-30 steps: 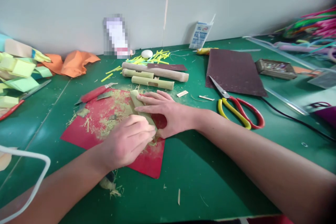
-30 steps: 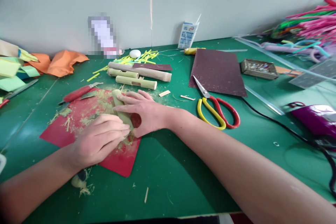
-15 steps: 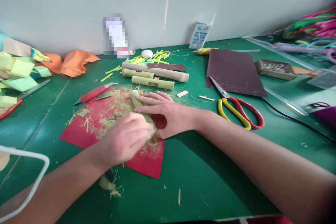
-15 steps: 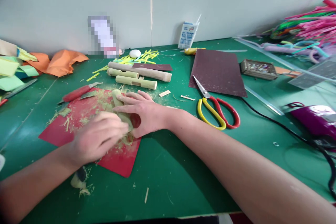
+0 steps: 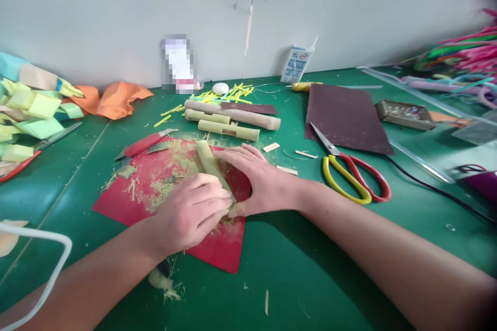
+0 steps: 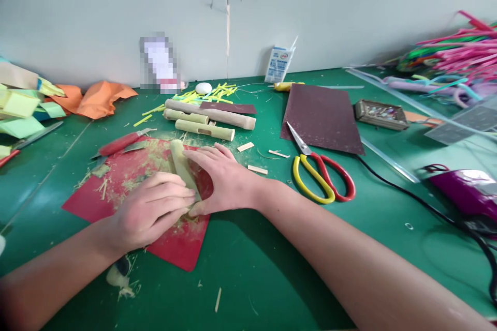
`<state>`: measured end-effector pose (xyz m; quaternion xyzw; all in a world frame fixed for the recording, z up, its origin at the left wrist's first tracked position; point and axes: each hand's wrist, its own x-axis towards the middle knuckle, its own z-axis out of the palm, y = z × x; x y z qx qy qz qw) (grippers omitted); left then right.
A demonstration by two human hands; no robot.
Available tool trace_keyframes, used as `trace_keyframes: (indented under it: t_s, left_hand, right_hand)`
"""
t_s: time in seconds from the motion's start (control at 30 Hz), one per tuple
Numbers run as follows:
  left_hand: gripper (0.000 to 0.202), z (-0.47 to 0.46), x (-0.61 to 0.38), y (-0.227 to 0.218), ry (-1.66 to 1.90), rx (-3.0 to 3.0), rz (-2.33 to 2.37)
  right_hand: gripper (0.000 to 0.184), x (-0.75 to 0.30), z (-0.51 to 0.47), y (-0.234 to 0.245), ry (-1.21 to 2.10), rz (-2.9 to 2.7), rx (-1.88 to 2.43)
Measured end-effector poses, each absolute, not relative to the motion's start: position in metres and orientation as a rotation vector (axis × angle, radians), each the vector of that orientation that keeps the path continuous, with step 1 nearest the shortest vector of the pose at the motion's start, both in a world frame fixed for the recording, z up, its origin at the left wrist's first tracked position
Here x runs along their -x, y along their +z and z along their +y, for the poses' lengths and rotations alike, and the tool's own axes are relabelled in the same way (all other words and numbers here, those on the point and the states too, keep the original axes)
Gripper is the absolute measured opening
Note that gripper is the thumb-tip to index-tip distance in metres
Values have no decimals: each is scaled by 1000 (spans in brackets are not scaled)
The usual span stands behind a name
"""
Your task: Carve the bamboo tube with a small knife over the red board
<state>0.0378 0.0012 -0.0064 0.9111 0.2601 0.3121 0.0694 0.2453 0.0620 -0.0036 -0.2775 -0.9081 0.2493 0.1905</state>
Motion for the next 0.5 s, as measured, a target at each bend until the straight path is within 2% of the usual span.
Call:
trace_keyframes:
  t_s: [0.5]
  left_hand:
    - [20, 3, -30, -4, 846, -2785, 747]
  right_hand:
    - [88, -246, 60, -2, 853, -2485, 760]
